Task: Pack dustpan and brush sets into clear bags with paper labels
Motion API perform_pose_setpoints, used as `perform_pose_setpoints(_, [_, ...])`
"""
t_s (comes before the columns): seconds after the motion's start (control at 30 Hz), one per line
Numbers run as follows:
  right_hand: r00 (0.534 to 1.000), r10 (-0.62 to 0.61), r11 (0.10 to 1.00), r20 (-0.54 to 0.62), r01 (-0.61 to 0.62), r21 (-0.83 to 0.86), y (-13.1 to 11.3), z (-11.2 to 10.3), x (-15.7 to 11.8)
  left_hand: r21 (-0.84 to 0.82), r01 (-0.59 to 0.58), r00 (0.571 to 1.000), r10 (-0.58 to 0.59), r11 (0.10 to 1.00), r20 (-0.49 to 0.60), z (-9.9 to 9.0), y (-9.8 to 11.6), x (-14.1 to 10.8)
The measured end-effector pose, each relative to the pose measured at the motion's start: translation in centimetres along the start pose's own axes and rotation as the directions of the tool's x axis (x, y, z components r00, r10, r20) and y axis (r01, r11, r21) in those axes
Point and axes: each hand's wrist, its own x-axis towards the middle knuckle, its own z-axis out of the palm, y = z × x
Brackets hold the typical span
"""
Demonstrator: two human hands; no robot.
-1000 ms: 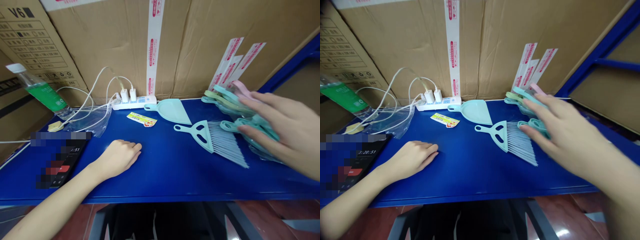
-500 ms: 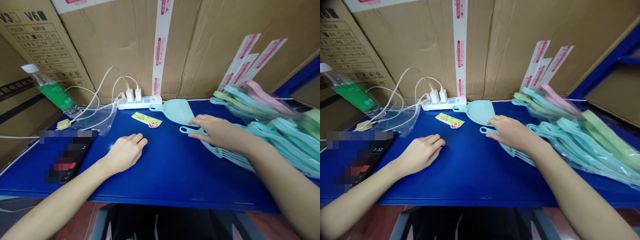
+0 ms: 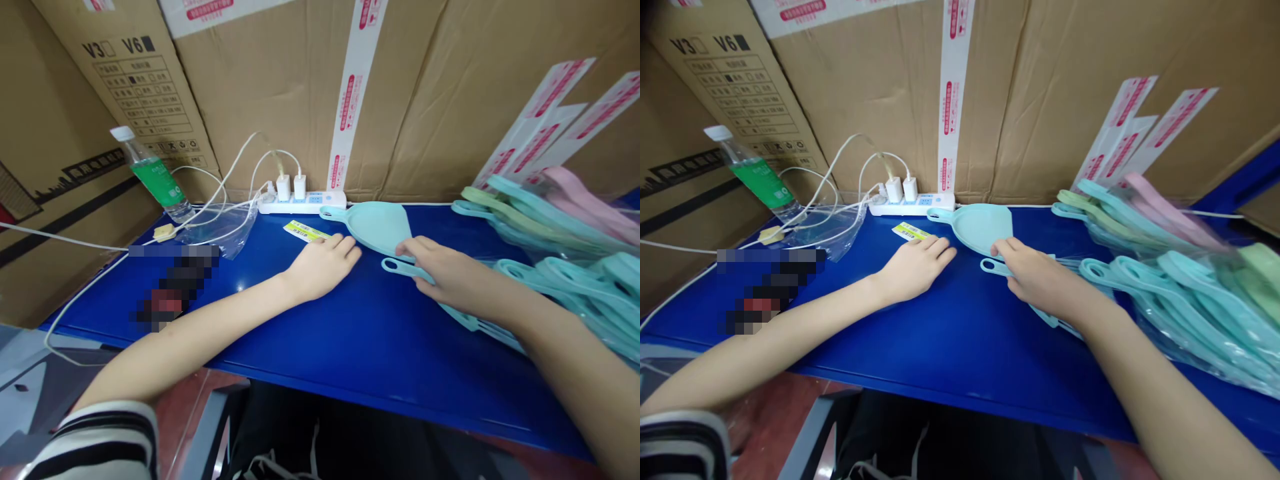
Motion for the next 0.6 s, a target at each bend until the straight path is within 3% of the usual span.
perform_pose_setpoints(0.13, [0.999, -0.024, 0.999, -0.036, 0.026, 0.035, -0.4, -0.6, -0.1, -0.012, 0.041, 0.999, -0.042, 0.999, -0.013, -0.1, 0.5, 3.9])
perform_pose_setpoints(0.3, [0.987, -0.092, 0.995, -0.134, 0.098, 0.035, 0.3, -1.4, -0.2, -0.041, -0.026, 1.000, 0.025, 0.999, -0.014, 0.9, -0.1, 6.5])
perform_pose_setpoints(0.43, [0.970, -0.127, 0.990, -0.206, 0.136, 0.027, 0.4, -1.8, -0.1, -0.050, -0.085, 0.996, 0.084, 0.995, -0.034, 1.2, -0.3, 6.8])
perform_pose_setpoints(0.6, [0.921, -0.145, 0.989, -0.361, 0.143, -0.030, -1.0, -2.9, -0.4, -0.045, -0.127, 0.991, 0.126, 0.991, -0.039, 0.1, 0.4, 5.4])
